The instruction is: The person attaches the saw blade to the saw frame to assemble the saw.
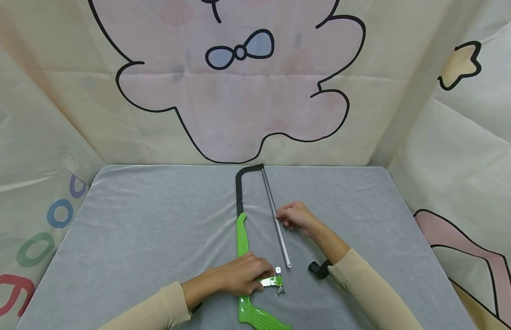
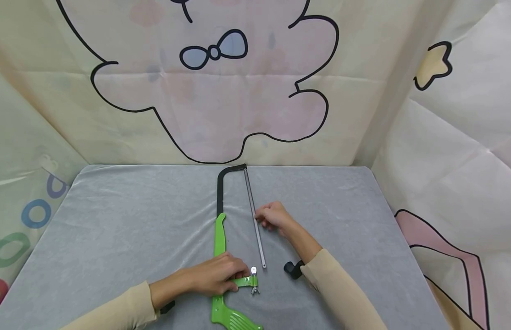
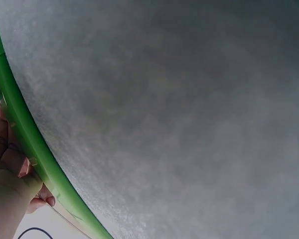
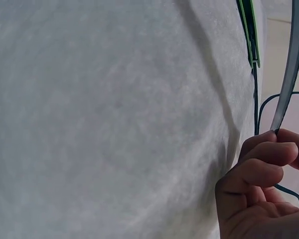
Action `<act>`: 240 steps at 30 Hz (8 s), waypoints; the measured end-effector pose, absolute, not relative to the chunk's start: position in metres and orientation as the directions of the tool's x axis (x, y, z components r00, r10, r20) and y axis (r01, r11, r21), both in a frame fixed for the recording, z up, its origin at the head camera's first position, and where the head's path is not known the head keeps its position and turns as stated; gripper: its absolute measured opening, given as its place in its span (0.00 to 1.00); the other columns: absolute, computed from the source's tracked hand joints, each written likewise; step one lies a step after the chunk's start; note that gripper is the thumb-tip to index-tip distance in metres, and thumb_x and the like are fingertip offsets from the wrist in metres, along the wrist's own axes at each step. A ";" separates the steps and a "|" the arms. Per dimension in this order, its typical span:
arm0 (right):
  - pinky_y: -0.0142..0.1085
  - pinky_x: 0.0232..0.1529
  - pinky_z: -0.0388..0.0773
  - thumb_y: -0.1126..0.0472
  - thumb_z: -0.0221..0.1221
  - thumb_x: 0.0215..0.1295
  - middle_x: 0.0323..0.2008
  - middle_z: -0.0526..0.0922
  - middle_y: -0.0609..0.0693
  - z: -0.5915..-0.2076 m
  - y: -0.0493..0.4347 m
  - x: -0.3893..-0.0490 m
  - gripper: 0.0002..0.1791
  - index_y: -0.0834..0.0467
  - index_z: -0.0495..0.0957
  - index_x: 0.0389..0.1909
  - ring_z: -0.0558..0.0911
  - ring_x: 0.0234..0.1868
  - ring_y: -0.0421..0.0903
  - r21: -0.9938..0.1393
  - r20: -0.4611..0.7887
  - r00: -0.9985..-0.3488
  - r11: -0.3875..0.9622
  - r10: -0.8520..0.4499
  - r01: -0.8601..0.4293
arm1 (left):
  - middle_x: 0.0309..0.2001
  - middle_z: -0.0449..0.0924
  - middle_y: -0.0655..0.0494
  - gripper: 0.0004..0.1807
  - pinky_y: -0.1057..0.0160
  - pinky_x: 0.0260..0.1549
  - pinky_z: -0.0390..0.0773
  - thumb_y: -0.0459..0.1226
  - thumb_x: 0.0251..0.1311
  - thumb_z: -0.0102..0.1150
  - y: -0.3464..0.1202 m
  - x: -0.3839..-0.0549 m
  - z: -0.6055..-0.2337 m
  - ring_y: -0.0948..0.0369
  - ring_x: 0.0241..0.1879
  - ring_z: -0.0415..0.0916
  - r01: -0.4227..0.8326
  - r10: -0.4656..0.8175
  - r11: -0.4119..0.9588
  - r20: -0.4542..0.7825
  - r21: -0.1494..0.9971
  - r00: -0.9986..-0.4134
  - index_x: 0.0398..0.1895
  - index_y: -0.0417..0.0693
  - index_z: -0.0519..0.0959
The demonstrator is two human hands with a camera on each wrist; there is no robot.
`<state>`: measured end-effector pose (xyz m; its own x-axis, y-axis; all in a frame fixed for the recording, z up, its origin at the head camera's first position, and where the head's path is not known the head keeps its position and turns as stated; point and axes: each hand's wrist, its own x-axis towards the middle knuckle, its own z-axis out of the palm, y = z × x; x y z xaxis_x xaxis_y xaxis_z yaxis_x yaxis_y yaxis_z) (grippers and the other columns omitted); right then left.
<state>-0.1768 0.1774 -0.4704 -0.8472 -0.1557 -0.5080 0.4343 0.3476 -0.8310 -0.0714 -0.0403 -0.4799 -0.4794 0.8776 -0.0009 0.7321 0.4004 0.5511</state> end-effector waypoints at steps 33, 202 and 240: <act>0.30 0.20 0.66 0.67 0.61 0.64 0.24 0.78 0.48 -0.475 0.168 -0.173 0.11 0.69 0.81 0.44 0.71 0.18 0.37 -0.842 -0.495 -0.842 0.357 -0.214 0.405 | 0.29 0.74 0.70 0.16 0.72 0.42 0.67 0.35 0.47 0.74 -0.040 -0.072 -0.480 0.77 0.31 0.67 0.729 0.880 0.389 0.006 0.564 -0.475 0.41 0.54 0.81; 0.27 0.14 0.71 0.65 0.61 0.64 0.22 0.83 0.56 -0.467 0.200 -0.063 0.10 0.69 0.82 0.29 0.76 0.17 0.39 -0.857 -0.511 -0.481 0.464 -0.712 0.222 | 0.30 0.73 0.68 0.16 0.77 0.35 0.68 0.32 0.49 0.72 -0.039 -0.071 -0.474 0.74 0.32 0.68 0.669 0.864 0.433 -0.067 0.604 -0.499 0.42 0.51 0.81; 0.24 0.12 0.65 0.69 0.64 0.58 0.14 0.81 0.55 -0.460 0.191 -0.053 0.10 0.64 0.82 0.18 0.74 0.11 0.36 -0.870 -0.409 -0.591 0.492 -0.695 0.024 | 0.30 0.73 0.68 0.16 0.77 0.34 0.69 0.32 0.48 0.73 -0.040 -0.070 -0.476 0.74 0.32 0.68 0.675 0.863 0.440 -0.069 0.592 -0.501 0.40 0.52 0.81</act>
<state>-0.0530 0.1907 -0.4601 -0.5911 -0.6951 -0.4091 0.0239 0.4919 -0.8703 -0.0700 -0.0398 -0.4760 -0.5013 0.8625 -0.0687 0.6752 0.4396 0.5924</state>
